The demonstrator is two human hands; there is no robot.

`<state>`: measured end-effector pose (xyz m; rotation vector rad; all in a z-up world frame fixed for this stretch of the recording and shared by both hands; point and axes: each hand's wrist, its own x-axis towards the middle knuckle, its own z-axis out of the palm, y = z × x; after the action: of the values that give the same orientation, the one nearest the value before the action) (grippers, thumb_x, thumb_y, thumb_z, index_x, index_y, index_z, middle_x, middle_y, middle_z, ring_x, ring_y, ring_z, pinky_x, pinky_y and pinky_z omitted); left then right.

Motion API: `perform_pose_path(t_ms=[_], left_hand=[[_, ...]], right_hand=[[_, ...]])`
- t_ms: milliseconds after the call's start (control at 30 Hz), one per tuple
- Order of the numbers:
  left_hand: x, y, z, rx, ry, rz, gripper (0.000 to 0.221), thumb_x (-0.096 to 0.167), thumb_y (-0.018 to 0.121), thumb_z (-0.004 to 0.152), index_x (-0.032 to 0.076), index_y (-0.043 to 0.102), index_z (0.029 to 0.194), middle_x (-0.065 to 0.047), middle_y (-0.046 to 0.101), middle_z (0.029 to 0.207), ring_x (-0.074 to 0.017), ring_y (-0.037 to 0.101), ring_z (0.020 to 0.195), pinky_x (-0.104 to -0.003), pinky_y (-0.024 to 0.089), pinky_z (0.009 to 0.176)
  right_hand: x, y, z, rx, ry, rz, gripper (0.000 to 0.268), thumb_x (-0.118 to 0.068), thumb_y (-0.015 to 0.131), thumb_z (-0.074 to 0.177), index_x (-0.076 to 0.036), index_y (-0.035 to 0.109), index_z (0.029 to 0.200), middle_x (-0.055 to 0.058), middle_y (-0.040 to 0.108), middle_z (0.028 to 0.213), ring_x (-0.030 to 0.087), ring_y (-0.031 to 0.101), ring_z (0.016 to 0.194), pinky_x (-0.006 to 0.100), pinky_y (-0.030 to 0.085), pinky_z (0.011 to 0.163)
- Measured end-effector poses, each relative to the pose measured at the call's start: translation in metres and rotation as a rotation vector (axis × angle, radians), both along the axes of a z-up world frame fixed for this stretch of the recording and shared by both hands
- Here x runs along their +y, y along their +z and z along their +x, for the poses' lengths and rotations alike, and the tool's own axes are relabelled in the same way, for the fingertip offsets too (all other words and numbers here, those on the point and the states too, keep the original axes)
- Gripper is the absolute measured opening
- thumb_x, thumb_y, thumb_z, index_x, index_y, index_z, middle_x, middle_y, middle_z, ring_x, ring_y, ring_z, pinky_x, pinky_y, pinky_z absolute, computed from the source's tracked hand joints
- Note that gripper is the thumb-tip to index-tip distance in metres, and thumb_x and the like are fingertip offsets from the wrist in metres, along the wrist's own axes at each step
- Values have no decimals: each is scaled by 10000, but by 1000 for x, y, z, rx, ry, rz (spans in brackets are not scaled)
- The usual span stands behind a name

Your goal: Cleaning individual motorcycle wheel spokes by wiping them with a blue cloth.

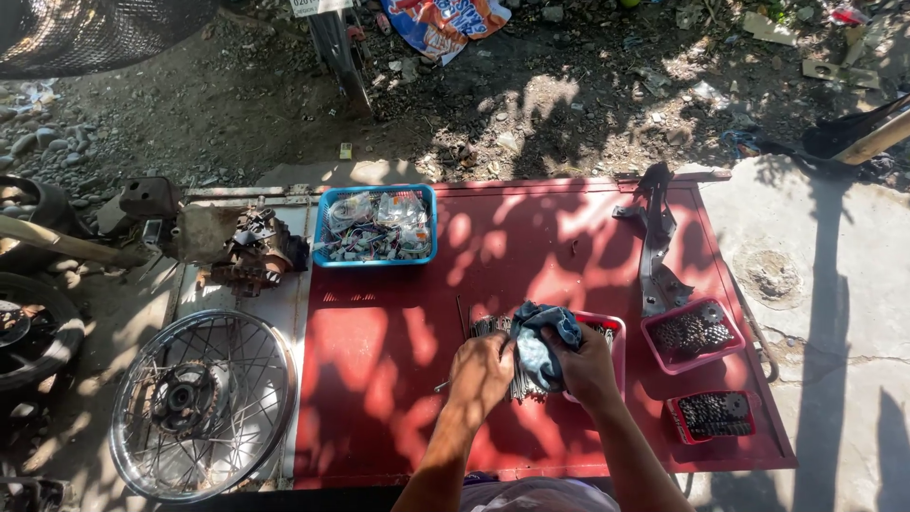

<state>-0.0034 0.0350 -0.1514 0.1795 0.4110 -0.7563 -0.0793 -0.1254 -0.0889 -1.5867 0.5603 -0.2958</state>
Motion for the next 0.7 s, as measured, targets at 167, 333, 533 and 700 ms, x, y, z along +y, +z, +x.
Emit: perform_pose_path(t_ms=[167, 333, 533, 700], left_hand=[[-3, 78, -3, -851, -229, 907, 157, 27, 580, 895, -32, 726, 892, -111, 718, 1002, -164, 598, 826, -273, 548, 790], [-9, 91, -8, -1327, -500, 1639, 169, 226, 642, 943, 99, 752, 927, -64, 779, 857, -197, 669, 603, -351, 549, 548], [-40, 110, -7, -994, -671, 1581, 361, 410, 562, 976, 138, 786, 1055, -107, 793, 940, -295, 722, 854, -418, 571, 754], [-68, 29, -7, -693, -520, 1330, 371, 440, 609, 1013, 106, 757, 946, -135, 737, 731, -233, 710, 595, -288, 603, 387]], right_hand=[[-4, -20, -6, 62, -26, 24, 192, 68, 667, 856, 24, 789, 998, 55, 775, 875, 117, 626, 742, 255, 508, 664], [-7, -4, -2, 44, -10, 67, 176, -49, 713, 905, -7, 802, 1051, 53, 799, 938, 118, 665, 768, 260, 533, 688], [-29, 6, -5, 61, -82, 41, 137, -130, 747, 903, -49, 767, 1012, 57, 718, 877, 167, 604, 782, 328, 492, 727], [-59, -31, -24, 179, -110, -38, 310, -134, 781, 788, -20, 667, 1053, 204, 648, 977, 353, 640, 935, 516, 491, 861]])
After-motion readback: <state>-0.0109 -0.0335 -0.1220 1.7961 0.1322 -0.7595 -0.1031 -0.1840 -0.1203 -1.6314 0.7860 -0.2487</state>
